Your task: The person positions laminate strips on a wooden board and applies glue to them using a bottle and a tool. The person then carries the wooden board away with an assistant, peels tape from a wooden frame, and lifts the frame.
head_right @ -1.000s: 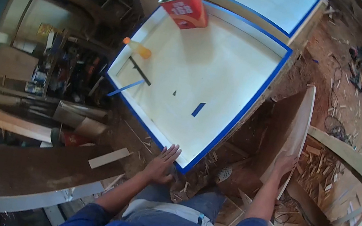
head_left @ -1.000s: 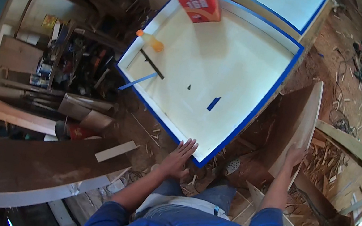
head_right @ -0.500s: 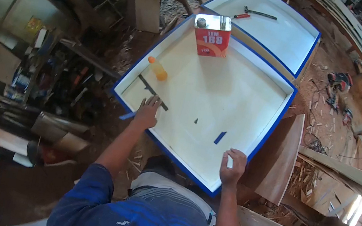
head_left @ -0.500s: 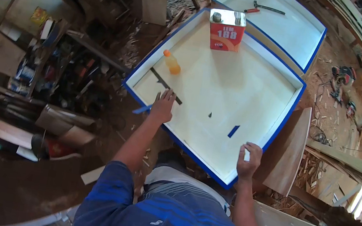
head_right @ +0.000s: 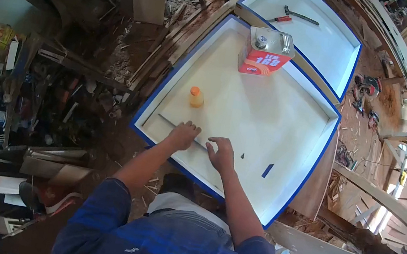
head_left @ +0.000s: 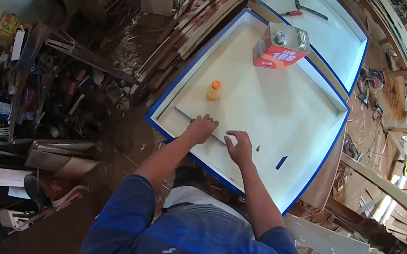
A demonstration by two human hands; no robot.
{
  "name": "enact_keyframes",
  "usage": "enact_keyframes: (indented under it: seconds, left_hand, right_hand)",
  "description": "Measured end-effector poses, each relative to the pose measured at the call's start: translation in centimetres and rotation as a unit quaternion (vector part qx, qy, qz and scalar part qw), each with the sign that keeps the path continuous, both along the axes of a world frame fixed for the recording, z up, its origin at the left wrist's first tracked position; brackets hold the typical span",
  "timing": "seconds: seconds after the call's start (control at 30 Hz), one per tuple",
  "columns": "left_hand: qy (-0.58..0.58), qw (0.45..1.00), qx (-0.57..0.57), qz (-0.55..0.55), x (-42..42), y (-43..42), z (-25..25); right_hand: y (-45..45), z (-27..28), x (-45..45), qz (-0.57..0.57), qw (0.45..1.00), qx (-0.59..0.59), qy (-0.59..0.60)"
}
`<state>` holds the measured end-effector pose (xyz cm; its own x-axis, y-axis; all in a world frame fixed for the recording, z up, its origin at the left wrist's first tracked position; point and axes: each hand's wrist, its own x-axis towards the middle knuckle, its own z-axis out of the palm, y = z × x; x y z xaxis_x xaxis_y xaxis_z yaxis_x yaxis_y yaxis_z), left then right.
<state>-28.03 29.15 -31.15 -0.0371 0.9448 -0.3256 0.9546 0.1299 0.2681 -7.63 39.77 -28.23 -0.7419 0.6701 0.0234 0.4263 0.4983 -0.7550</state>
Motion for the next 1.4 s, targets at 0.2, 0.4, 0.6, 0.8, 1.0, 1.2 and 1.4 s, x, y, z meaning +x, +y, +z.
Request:
enact_keyframes:
  seconds: [0.2,0.4,0.6,0.8,1.0,1.2,1.4]
  left_hand:
    - [-0.133,0.991,-0.013,0.01,-0.8,-2.4,2.8]
    - [-0.214,0.957,0.178,0.083,-2.2,-5.7,13.5]
    - [-0.433,0.807,0.307,0.258,-4.9,-9.4,14.0]
    - [-0.371,0.829,0.14,0.395,-6.3,-9.8,11.1]
    - [-0.227,0.963,0.098,0.111,-0.7,-0.4,6.9]
    - [-0.134,0.98,0.035,-0.144,5.0,5.8,1.6]
    - [-0.07,0.977,0.02,-0.201,7.4,7.6,-0.8]
  right_hand:
    - [5.1,1.0,-7.6,-0.1,0.985,-0.137,0.023]
    - [9.2,2.0,-14.0,0.083,0.985,-0.149,0.032]
    - [7.4,0.6,-16.0,0.058,0.988,-0.133,-0.051]
    - [8.4,2.7,-10.6,-0.047,0.983,-0.12,0.13]
    - [9.5,10.6,1.6,-0.183,0.965,-0.044,0.183]
    - [6.9,15.9,14.4,-0.351,0.924,-0.055,0.142]
    - [12.1,14.9,20.5,-0.433,0.886,-0.011,0.165]
